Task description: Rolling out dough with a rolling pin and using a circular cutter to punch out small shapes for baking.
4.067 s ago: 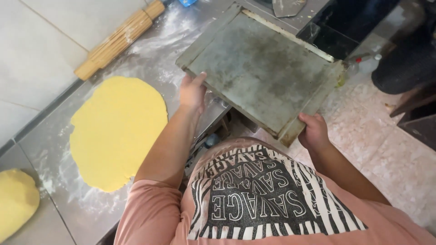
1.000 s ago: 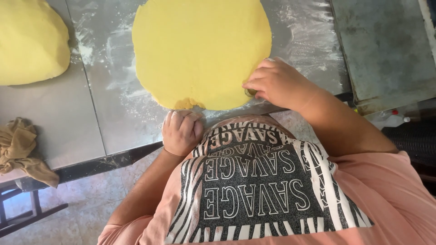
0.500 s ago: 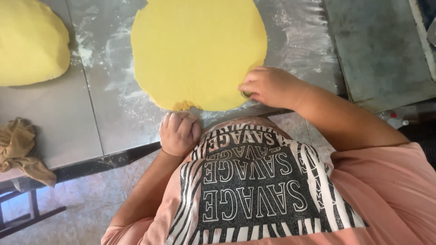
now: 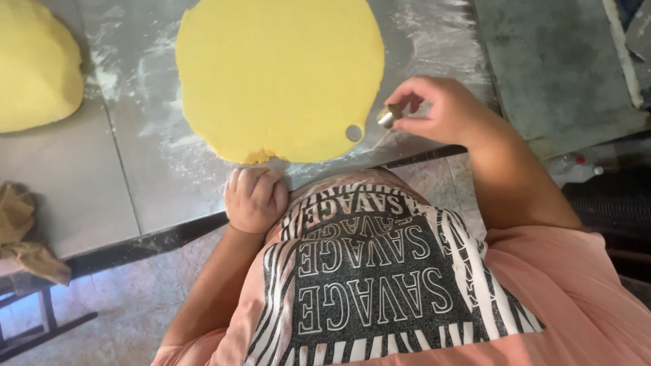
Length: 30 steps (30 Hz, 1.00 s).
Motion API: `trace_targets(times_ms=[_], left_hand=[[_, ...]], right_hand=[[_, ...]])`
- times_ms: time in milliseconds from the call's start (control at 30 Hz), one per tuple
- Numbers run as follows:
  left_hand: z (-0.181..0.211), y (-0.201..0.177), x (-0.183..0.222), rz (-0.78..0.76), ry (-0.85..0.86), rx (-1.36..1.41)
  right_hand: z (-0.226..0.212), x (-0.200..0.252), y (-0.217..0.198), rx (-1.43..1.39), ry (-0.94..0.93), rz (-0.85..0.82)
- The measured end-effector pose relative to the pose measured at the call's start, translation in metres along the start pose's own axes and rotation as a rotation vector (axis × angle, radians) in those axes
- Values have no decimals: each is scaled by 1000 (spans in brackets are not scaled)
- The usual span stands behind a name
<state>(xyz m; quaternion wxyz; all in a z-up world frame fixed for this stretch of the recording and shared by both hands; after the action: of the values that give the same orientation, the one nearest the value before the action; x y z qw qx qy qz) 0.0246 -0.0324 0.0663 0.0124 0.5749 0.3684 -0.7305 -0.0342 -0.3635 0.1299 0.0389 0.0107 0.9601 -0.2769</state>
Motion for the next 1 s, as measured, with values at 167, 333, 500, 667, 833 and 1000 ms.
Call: trace_targets(times_ms=[167, 333, 500, 667, 833, 1000], left_hand=[[5, -3, -8, -28, 65, 73], [12, 1, -13, -75, 126, -71], [15, 2, -15, -109, 86, -94], [13, 6, -16, -151, 58, -99], [16, 3, -19, -122, 52, -104], [12, 4, -13, -121, 40, -125]], right_hand=[[28, 70, -85, 74, -16, 245], [51, 160, -136, 308, 363, 386], [88, 196, -143, 365, 482, 404], [103, 193, -141, 385, 537, 358], [106, 185, -140, 480, 434, 301], [107, 180, -137, 471, 546, 251]])
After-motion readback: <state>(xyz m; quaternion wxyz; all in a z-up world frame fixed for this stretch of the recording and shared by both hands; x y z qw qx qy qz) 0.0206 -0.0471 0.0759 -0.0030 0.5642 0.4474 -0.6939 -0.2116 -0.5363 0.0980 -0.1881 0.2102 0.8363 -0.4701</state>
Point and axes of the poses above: each hand's wrist, its own x-axis away from the middle knuckle, its own y-axis out of the palm, z = x × y, the point moved 8 cm from there along -x, towards the middle knuckle, and after that the axes turned 15 degrees about -x, right-handed, at the moved point
